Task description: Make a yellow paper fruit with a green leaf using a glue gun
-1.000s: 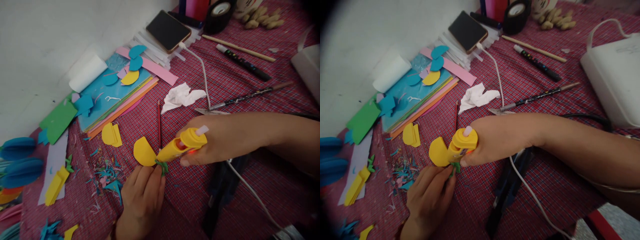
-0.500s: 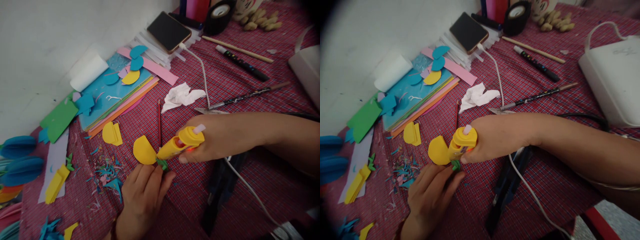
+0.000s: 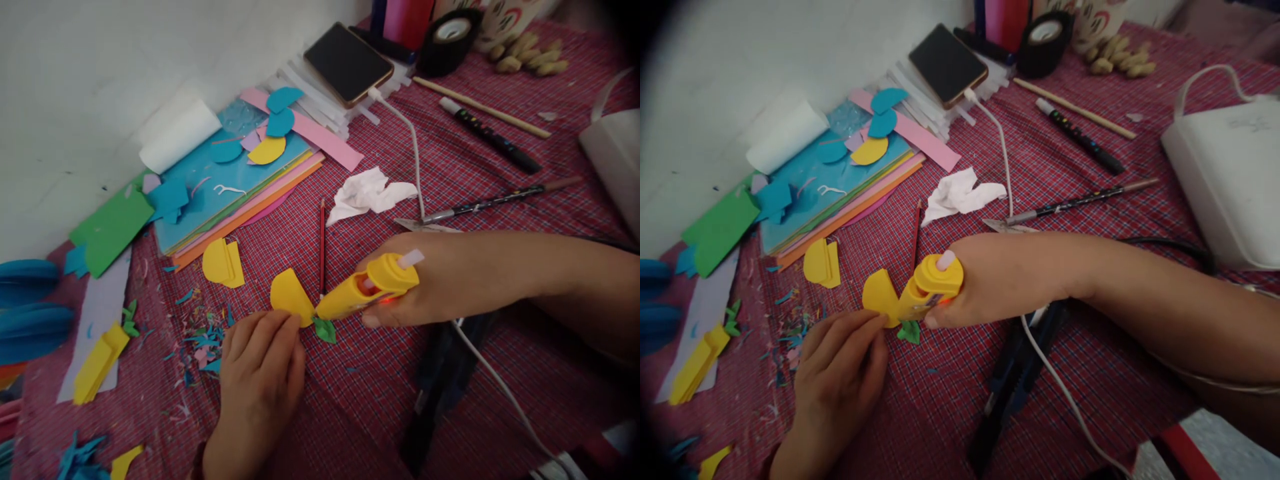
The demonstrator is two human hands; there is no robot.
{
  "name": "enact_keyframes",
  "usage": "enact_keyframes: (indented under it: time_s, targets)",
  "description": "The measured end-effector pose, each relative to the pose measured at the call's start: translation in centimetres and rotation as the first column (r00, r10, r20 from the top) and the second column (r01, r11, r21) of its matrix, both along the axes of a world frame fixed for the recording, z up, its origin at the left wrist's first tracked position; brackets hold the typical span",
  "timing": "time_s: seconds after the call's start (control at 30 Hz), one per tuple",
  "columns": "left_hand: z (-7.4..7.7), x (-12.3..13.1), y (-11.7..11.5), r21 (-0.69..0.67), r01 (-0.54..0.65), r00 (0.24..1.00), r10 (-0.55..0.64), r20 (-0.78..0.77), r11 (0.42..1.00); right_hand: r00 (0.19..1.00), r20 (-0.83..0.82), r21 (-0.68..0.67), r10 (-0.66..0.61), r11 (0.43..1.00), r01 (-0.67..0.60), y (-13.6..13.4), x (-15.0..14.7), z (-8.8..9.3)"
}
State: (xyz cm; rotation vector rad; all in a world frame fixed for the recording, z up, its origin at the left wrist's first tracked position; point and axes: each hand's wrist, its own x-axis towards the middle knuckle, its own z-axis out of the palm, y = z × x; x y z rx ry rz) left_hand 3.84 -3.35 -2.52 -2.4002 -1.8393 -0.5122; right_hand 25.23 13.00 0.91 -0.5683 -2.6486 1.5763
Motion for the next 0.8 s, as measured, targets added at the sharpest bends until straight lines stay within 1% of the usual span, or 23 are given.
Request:
enact_keyframes:
  time_s: [0.23,0.37,0.4,0.43,0.5,0.57,0.63,0.7,0.8]
  targets:
    - [0.2,0.5,0.2,0.022,0.015,1.0,-0.014,-0.007,1.0,0.997,-0.081,-0.061,0.014,0.998,-0.019,0.0,0.2,0.1]
    - [0.1,0.7,0.4,0.014,0.003,1.0,-0.003,0.001,1.0,0.994,-0.107,-0.041,0.017,0.999,-0.022,-0.1,0.3,-0.4]
    - [0.1,0.7,0.4,0.014,0.001,1.0,-0.001,0.002,1.0,0.995,-0.104,-0.036,0.001,0.999,-0.004,-0.2,0.4,-0.5]
    - [0.2,0.7,0.4,0.014,0.0,1.0,0.0,0.0,1.0,0.995,-0.097,-0.043,-0.026,0.999,0.022,-0.2,0.4,-0.5]
    - [0.3,0.7,0.4,0.012,0.0,1.0,0.001,-0.005,1.0,0.987,-0.109,-0.09,-0.118,0.99,0.108,-0.4,0.4,-0.4]
    - [0.3,0.7,0.4,0.009,-0.005,1.0,0.005,-0.002,1.0,0.959,-0.167,-0.18,-0.23,0.963,0.199,-0.5,0.3,0.0]
    - [0.1,0.7,0.4,0.0,-0.02,1.0,0.02,0.012,1.0,0.921,-0.22,-0.258,-0.321,0.93,0.263,-0.4,0.3,0.4]
    - [0.0,0.9,0.3,-0.016,-0.042,0.998,0.042,0.035,0.999,0.894,-0.216,-0.28,-0.393,0.902,0.329,-0.3,0.4,0.7]
    - [0.2,1.2,0.3,-0.027,-0.062,0.994,0.064,0.089,0.998,0.871,-0.133,-0.247,-0.473,0.867,0.433,0.0,0.5,0.5]
